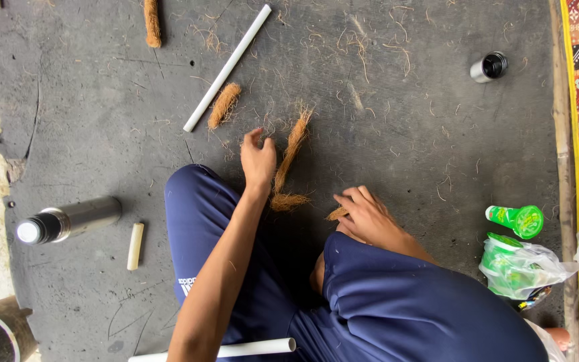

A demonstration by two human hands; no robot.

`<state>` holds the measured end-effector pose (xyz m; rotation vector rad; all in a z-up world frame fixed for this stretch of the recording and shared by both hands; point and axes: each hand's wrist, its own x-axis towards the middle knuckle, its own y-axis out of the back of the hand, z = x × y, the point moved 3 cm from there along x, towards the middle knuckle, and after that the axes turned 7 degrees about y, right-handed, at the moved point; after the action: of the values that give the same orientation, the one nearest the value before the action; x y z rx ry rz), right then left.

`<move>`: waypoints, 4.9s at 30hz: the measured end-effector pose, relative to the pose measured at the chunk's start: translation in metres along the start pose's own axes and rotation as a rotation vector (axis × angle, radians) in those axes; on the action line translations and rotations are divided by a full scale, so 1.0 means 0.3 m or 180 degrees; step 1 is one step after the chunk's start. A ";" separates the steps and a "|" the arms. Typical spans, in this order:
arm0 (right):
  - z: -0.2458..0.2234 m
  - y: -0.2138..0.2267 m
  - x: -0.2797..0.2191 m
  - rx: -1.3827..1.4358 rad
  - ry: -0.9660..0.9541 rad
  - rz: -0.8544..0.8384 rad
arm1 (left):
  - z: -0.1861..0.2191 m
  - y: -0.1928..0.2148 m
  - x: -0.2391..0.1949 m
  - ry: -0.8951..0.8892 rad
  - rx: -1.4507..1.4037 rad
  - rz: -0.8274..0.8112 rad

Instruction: The person sits on the floor and repeatedly gathers loose brown fibers, rolls them into bundles, and wraps them around white cylindrical rods. The person also retrieves more fibers from a plastic bag and continues wrapping them onto the rods.

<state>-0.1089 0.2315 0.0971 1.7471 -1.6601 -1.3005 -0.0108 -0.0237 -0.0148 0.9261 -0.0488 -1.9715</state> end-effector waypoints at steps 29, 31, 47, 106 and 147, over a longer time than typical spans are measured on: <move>0.063 0.590 0.154 0.0635 -0.0989 -0.0113 | 0.096 -0.155 0.021 -0.1660 0.2823 -0.0206; 0.036 0.601 0.178 0.0462 -0.1004 -0.0236 | 0.109 -0.107 0.050 -0.1505 0.2211 -0.0297; 0.119 0.492 0.534 0.2286 -0.1114 0.1078 | 0.334 0.005 0.102 -0.0141 -0.1593 -0.2411; -0.057 0.136 0.621 0.4562 -0.0748 0.1796 | 0.335 -0.155 -0.112 -0.0888 -0.0961 -0.1753; -0.153 0.111 0.543 0.5576 -0.0716 0.1600 | 0.341 -0.097 -0.009 -0.1088 -0.0041 -0.0968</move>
<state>-0.1121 0.0592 0.0902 1.4143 -3.4428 0.5957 -0.0949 -0.0376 0.0489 0.6046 -0.0940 -2.3940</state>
